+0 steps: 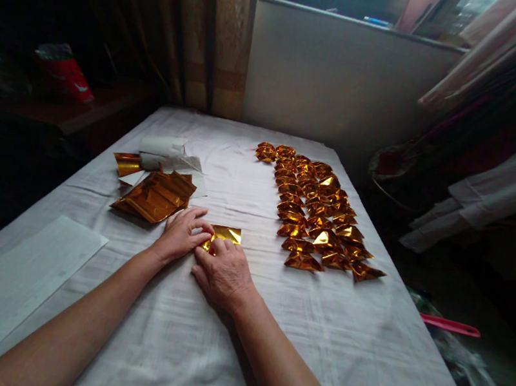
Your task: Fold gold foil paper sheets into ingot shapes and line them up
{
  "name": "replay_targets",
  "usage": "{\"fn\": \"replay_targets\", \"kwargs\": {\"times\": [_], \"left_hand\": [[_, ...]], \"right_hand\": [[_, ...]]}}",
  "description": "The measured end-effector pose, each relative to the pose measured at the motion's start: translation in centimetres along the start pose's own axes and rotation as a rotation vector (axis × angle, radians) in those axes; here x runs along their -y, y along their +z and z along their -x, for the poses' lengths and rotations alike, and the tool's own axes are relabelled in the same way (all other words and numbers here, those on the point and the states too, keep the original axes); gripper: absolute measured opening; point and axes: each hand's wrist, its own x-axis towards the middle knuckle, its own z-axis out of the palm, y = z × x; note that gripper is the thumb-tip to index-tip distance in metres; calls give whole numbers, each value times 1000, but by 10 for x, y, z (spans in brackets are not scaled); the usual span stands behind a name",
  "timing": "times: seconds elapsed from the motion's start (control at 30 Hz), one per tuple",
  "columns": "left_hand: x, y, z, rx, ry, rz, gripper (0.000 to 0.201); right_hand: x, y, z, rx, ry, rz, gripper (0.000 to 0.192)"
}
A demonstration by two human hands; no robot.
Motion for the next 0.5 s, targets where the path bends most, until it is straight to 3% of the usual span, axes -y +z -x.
{"fn": "replay_targets", "kwargs": {"times": [0.5], "left_hand": [[-3,-4,1,37,-7,-23,12]], "right_hand": [[4,-2,15,-8,-14,-1,36]]}}
